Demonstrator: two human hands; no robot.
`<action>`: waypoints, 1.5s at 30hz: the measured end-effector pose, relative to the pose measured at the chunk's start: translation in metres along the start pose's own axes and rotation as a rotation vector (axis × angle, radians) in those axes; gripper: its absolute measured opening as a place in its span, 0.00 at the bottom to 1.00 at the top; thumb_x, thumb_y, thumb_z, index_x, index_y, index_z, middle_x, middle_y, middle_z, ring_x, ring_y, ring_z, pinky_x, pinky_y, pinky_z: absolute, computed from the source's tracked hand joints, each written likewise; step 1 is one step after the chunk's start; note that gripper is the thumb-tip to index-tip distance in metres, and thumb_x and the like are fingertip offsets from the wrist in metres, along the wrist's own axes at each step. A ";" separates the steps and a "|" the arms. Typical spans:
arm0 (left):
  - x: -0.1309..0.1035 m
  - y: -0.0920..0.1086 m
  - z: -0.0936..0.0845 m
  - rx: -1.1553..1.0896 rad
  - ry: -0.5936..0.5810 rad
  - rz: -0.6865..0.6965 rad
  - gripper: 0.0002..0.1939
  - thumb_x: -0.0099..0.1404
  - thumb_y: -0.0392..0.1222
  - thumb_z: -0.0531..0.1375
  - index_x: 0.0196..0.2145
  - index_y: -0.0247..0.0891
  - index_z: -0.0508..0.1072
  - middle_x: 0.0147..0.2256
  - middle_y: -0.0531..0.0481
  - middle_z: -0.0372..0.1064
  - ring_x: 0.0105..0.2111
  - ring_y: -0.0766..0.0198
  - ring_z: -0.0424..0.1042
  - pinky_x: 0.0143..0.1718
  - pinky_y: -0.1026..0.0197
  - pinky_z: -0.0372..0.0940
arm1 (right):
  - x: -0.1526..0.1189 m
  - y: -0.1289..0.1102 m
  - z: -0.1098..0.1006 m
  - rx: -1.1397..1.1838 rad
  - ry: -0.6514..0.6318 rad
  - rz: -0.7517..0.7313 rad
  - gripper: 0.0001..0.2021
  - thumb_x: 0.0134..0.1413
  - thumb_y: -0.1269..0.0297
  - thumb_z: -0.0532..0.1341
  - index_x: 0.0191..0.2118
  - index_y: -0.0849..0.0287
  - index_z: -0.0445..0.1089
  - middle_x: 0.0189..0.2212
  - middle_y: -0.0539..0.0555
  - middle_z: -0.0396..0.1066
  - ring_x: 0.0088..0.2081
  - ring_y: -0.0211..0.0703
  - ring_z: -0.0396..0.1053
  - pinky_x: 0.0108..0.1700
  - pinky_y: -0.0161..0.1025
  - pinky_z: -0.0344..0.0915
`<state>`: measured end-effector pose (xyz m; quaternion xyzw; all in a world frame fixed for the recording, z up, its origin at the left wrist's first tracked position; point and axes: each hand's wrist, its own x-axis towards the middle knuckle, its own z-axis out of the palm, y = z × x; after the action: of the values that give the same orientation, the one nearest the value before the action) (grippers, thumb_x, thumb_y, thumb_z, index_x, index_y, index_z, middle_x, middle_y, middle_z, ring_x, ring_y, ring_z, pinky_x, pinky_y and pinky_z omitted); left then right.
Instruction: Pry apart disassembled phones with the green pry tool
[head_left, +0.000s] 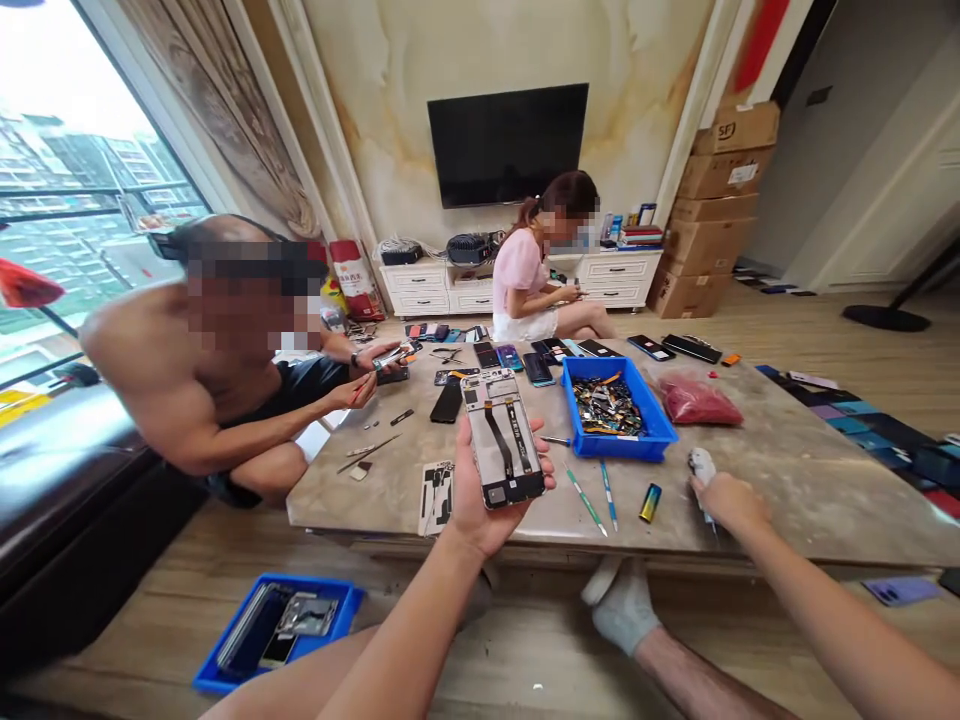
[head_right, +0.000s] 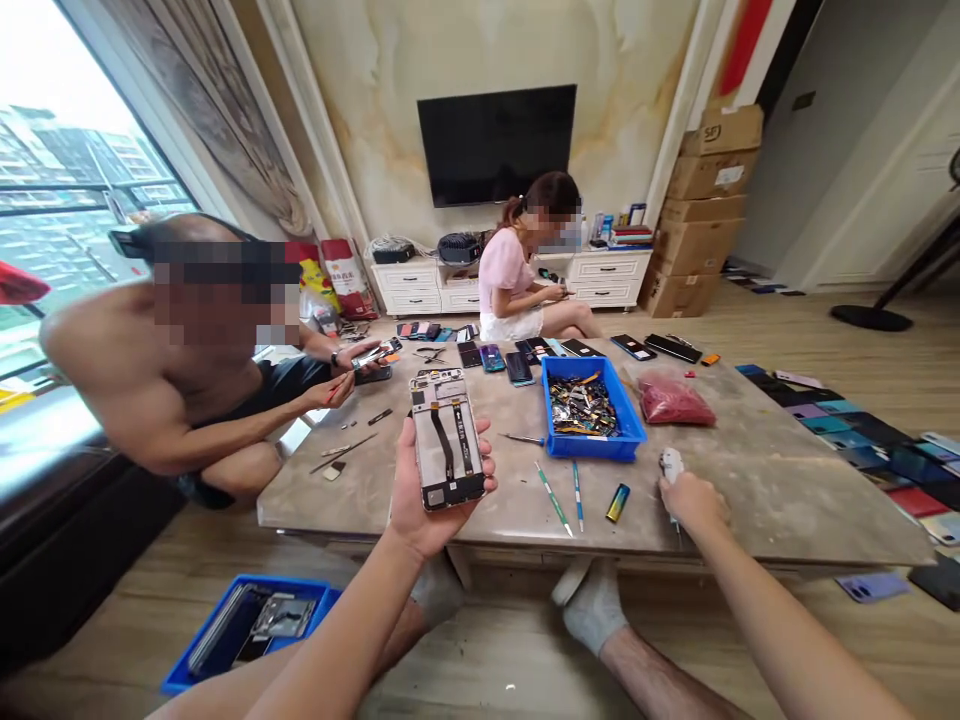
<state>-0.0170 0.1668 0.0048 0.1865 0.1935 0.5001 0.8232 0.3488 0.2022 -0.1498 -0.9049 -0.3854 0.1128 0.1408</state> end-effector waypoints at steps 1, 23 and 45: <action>-0.008 0.000 0.002 -0.008 -0.010 0.004 0.44 0.72 0.69 0.42 0.49 0.22 0.77 0.33 0.40 0.73 0.29 0.57 0.74 0.32 0.57 0.70 | -0.008 -0.005 -0.003 0.023 0.028 -0.012 0.13 0.69 0.60 0.65 0.52 0.63 0.71 0.50 0.58 0.70 0.51 0.48 0.72 0.54 0.50 0.71; -0.108 -0.034 -0.007 0.156 0.248 0.183 0.36 0.63 0.73 0.58 0.41 0.33 0.78 0.31 0.45 0.75 0.32 0.58 0.76 0.35 0.60 0.70 | -0.316 -0.102 -0.084 0.774 0.012 -1.507 0.09 0.68 0.76 0.61 0.49 0.58 0.74 0.40 0.54 0.73 0.40 0.41 0.70 0.45 0.37 0.69; -0.122 -0.046 -0.049 -0.047 0.205 -0.063 0.34 0.73 0.62 0.48 0.46 0.27 0.78 0.34 0.41 0.72 0.28 0.59 0.71 0.30 0.58 0.67 | -0.131 -0.107 -0.101 0.526 0.426 -0.842 0.14 0.67 0.55 0.60 0.37 0.62 0.65 0.33 0.53 0.67 0.35 0.42 0.66 0.44 0.42 0.66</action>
<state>-0.0587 0.0432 -0.0444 0.1090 0.2707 0.4949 0.8185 0.2199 0.1605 -0.0066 -0.6093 -0.6364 -0.0466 0.4707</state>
